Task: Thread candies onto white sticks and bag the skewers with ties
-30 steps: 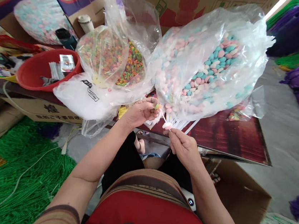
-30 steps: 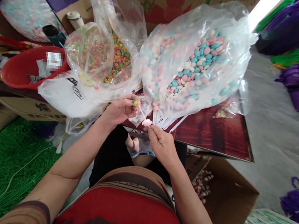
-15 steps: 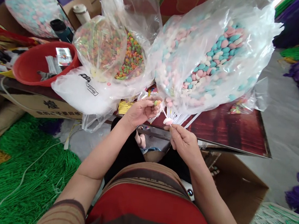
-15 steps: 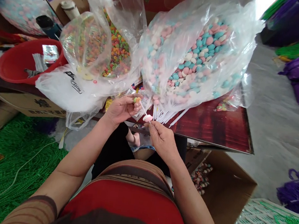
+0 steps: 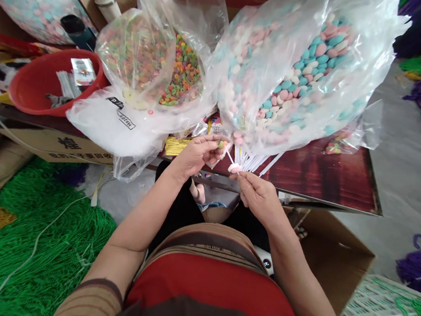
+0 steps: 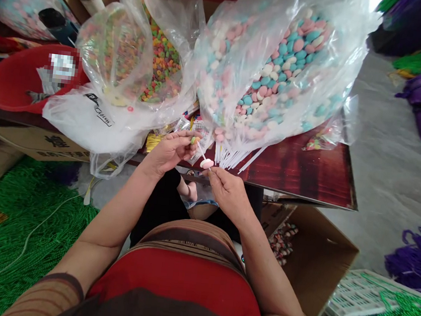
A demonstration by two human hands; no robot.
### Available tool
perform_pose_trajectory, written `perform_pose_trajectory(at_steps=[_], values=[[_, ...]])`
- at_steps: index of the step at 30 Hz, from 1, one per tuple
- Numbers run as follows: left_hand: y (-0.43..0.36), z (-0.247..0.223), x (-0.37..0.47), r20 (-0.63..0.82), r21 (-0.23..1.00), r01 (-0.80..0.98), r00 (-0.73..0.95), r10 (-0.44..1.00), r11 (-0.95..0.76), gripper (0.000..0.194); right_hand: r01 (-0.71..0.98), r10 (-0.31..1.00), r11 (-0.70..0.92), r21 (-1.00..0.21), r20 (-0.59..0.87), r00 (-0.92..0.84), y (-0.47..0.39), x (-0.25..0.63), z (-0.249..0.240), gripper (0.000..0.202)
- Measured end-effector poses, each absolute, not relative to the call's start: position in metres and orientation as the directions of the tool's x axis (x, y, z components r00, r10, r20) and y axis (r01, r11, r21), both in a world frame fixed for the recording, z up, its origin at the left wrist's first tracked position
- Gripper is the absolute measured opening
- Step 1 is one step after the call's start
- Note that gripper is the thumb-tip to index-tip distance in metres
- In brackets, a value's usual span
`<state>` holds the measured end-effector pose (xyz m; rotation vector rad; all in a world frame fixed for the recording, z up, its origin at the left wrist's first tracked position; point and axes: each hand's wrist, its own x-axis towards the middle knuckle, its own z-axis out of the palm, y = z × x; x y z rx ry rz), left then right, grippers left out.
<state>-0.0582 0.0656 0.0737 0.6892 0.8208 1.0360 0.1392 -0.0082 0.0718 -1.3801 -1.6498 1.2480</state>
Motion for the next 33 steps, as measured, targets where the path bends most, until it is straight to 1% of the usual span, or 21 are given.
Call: perform_pose_trajectory(at_steps=[4, 6, 8, 10, 13, 15, 18, 22, 29, 33], values=[[0.062, 0.069, -0.055, -0.216, 0.901, -0.325, 0.236, 0.947, 0.287, 0.018, 0.333, 0.965, -0.051, -0.942, -0.133, -0.226, -0.010, 0.138, 0.071, 0.038], [0.059, 0.067, -0.052, -0.184, 0.946, -0.234, 0.188, 0.965, 0.226, 0.018, 0.279, 0.961, -0.108, -0.954, -0.172, -0.217, -0.010, 0.133, 0.070, 0.038], [0.057, 0.066, -0.048, -0.161, 0.960, -0.204, 0.150, 0.976, 0.190, 0.022, 0.207, 0.955, -0.165, -0.964, -0.209, -0.212, -0.010, 0.127, 0.066, 0.041], [0.056, 0.067, -0.046, -0.184, 0.938, -0.273, 0.135, 0.974, 0.215, 0.026, 0.128, 0.957, -0.194, -0.973, -0.216, -0.193, -0.011, 0.121, 0.059, 0.044], [0.056, 0.069, -0.044, -0.254, 0.856, -0.433, 0.120, 0.960, 0.281, 0.017, 0.010, 0.976, -0.169, -0.986, -0.169, -0.139, -0.013, 0.118, 0.048, 0.048], [0.057, 0.070, -0.043, -0.277, 0.822, -0.490, 0.098, 0.956, 0.289, 0.012, -0.029, 0.981, -0.139, -0.990, -0.134, -0.138, -0.015, 0.120, 0.044, 0.048], [0.058, 0.070, -0.041, -0.278, 0.826, -0.497, 0.051, 0.959, 0.266, 0.013, 0.030, 0.974, -0.130, -0.991, -0.133, -0.182, -0.018, 0.124, 0.045, 0.048], [0.057, 0.074, -0.034, -0.243, 0.847, -0.484, 0.013, 0.970, 0.219, 0.020, 0.141, 0.971, -0.151, -0.979, -0.173, -0.162, -0.017, 0.127, 0.052, 0.046], [0.056, 0.066, -0.026, -0.215, 0.856, -0.481, -0.003, 0.977, 0.187, 0.022, 0.165, 0.981, -0.138, -0.977, -0.158, -0.114, -0.016, 0.128, 0.053, 0.045], [0.054, 0.059, -0.022, -0.128, 0.878, -0.462, 0.025, 0.991, 0.125, 0.030, 0.150, 0.981, -0.143, -0.978, -0.160, -0.111, -0.016, 0.130, 0.053, 0.044]])
